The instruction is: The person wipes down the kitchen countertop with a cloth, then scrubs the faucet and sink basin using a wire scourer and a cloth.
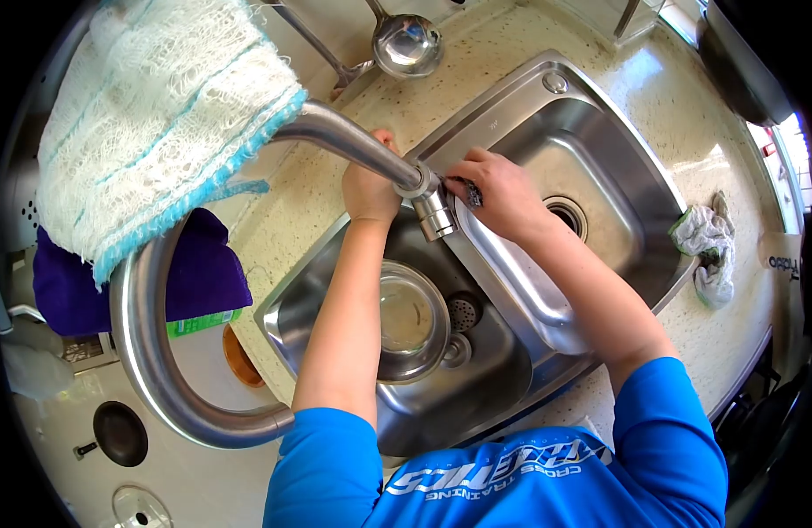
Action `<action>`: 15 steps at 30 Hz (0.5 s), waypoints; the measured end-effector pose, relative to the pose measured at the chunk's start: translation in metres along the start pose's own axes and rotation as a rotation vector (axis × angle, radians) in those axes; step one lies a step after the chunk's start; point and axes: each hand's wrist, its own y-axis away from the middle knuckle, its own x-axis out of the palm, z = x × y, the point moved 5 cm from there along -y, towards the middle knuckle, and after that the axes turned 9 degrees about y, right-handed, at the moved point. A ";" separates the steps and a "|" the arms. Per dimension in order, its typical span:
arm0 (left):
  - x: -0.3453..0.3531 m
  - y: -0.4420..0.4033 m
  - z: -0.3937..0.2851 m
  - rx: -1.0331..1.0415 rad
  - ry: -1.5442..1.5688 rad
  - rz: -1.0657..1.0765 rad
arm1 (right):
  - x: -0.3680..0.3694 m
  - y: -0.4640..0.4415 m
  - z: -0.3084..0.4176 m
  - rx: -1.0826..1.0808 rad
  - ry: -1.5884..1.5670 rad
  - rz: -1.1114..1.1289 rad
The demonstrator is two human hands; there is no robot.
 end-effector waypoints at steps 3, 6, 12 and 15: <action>-0.001 -0.001 0.000 -0.031 -0.002 0.007 | 0.001 0.017 0.011 0.040 -0.035 0.037; 0.000 0.001 0.002 -0.029 -0.028 0.040 | 0.012 0.019 0.010 0.147 -0.130 0.073; 0.000 0.002 0.004 0.046 -0.027 0.021 | 0.011 -0.007 0.000 0.245 0.094 -0.218; 0.001 0.000 0.004 -0.039 0.015 0.063 | 0.009 0.003 0.013 0.135 0.099 -0.062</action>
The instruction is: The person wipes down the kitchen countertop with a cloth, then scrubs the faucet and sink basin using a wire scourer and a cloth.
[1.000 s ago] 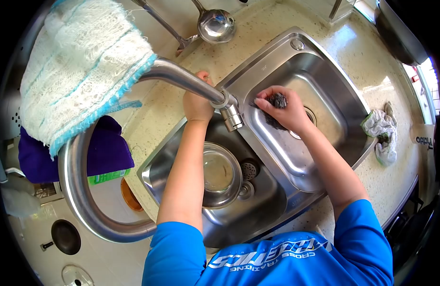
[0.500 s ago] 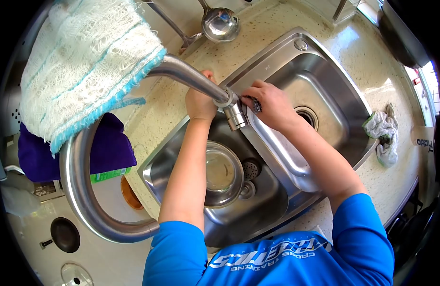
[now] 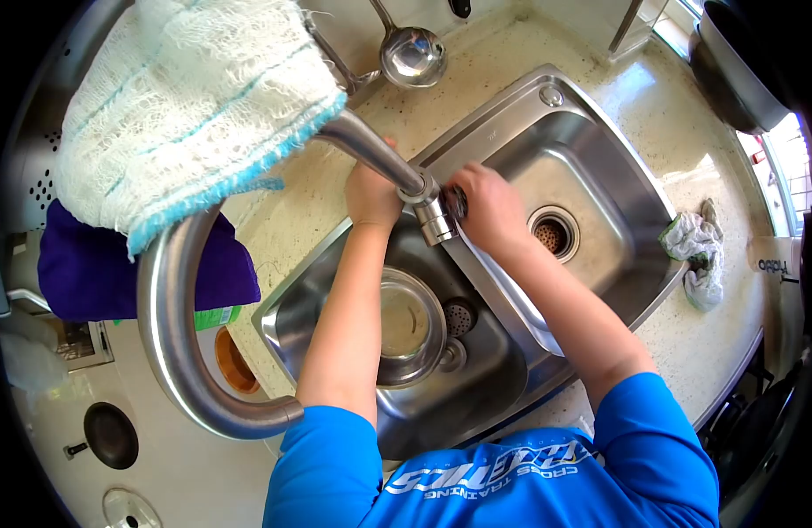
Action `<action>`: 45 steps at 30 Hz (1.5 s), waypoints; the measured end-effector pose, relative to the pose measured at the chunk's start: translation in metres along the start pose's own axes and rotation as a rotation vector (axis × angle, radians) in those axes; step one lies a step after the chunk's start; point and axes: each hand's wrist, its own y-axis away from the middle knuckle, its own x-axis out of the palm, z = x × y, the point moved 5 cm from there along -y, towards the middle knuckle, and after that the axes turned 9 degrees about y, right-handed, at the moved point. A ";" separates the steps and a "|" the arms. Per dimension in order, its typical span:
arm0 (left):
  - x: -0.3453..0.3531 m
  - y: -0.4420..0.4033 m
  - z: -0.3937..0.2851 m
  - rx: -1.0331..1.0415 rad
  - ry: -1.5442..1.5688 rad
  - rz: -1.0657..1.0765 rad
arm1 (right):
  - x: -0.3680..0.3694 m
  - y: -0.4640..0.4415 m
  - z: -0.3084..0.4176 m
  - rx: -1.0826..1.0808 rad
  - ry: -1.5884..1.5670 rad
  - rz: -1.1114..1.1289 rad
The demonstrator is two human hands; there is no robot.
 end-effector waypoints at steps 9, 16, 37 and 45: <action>-0.004 0.004 -0.013 0.139 -0.090 -0.062 | 0.000 -0.018 0.007 -0.102 0.120 0.014; -0.002 0.006 -0.011 0.180 -0.119 -0.048 | -0.005 -0.027 0.007 -0.137 0.160 0.068; 0.000 0.001 -0.004 0.095 -0.108 -0.021 | -0.012 -0.048 -0.002 -0.178 0.184 0.367; -0.003 0.002 -0.009 0.015 -0.039 -0.054 | -0.001 -0.056 0.014 -0.267 0.361 0.253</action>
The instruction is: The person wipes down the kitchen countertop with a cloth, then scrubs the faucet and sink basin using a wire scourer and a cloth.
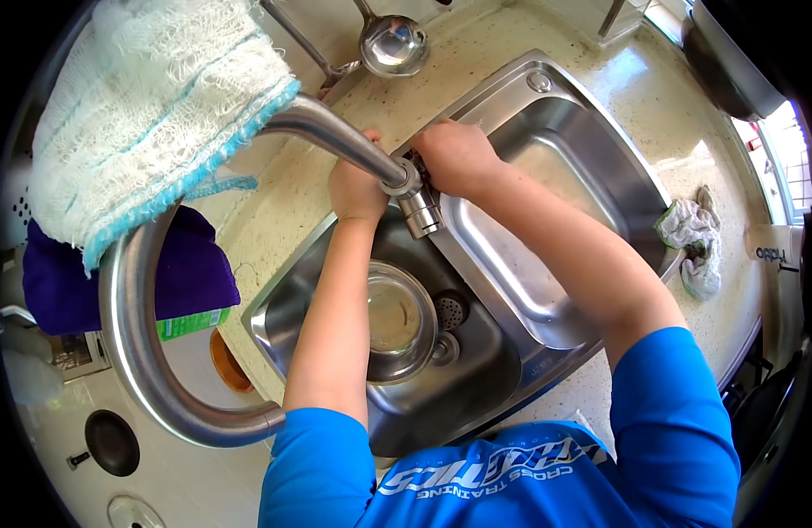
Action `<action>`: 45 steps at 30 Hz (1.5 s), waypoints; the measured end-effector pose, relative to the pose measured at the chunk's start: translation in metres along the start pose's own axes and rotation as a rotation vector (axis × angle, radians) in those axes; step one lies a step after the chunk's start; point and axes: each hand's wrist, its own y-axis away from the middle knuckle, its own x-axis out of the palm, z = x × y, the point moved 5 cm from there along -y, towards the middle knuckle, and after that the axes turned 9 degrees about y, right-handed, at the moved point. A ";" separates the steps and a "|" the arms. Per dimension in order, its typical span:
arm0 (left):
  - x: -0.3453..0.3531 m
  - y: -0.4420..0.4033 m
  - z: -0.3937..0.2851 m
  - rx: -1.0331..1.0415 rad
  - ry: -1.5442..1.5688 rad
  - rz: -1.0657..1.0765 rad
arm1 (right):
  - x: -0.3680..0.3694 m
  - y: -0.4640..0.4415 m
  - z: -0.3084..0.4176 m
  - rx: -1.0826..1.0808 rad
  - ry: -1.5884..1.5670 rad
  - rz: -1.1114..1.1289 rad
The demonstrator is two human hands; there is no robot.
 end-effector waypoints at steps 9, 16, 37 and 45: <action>0.001 -0.001 0.000 0.058 -0.010 -0.037 | -0.001 -0.009 0.000 0.011 -0.021 -0.001; 0.003 0.000 0.002 0.050 -0.028 -0.066 | -0.001 0.007 -0.007 0.062 -0.080 0.160; 0.003 0.001 -0.002 0.126 -0.086 -0.045 | 0.002 0.010 -0.012 0.189 -0.319 0.055; 0.001 0.002 0.000 0.071 -0.027 -0.036 | -0.007 0.009 -0.008 0.165 -0.133 0.163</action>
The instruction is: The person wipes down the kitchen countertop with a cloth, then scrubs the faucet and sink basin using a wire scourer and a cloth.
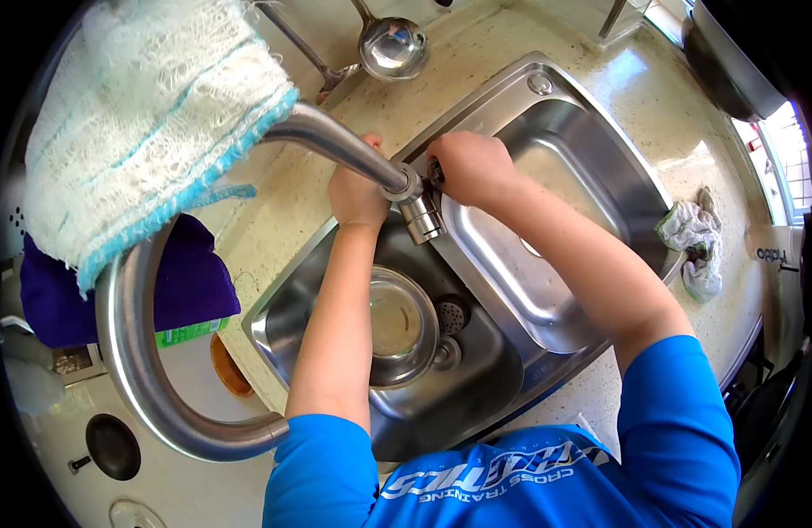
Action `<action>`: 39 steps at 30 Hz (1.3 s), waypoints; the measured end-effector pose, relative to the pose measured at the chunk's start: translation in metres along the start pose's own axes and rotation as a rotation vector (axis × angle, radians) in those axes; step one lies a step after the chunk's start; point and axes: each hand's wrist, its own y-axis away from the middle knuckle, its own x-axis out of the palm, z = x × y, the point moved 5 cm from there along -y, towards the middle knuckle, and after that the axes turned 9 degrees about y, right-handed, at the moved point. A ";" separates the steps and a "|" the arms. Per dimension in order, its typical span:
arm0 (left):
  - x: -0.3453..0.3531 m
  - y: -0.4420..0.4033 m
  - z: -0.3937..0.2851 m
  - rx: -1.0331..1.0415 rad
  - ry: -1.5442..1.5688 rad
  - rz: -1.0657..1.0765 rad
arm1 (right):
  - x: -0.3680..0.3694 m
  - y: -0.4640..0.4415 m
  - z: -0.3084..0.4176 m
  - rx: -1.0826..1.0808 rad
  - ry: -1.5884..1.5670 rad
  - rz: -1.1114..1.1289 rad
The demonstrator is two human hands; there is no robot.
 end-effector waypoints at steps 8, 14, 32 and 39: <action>0.000 0.000 -0.003 -0.040 -0.015 0.012 | 0.001 0.005 0.002 -0.014 0.035 0.013; 0.001 0.000 -0.002 0.012 -0.061 0.011 | 0.003 -0.015 0.011 -0.029 0.089 -0.046; 0.003 0.000 0.000 0.084 -0.076 -0.042 | 0.007 -0.009 -0.001 -0.045 -0.001 0.045; 0.002 -0.001 -0.007 0.028 -0.095 0.049 | 0.001 -0.001 -0.008 -0.044 0.010 0.010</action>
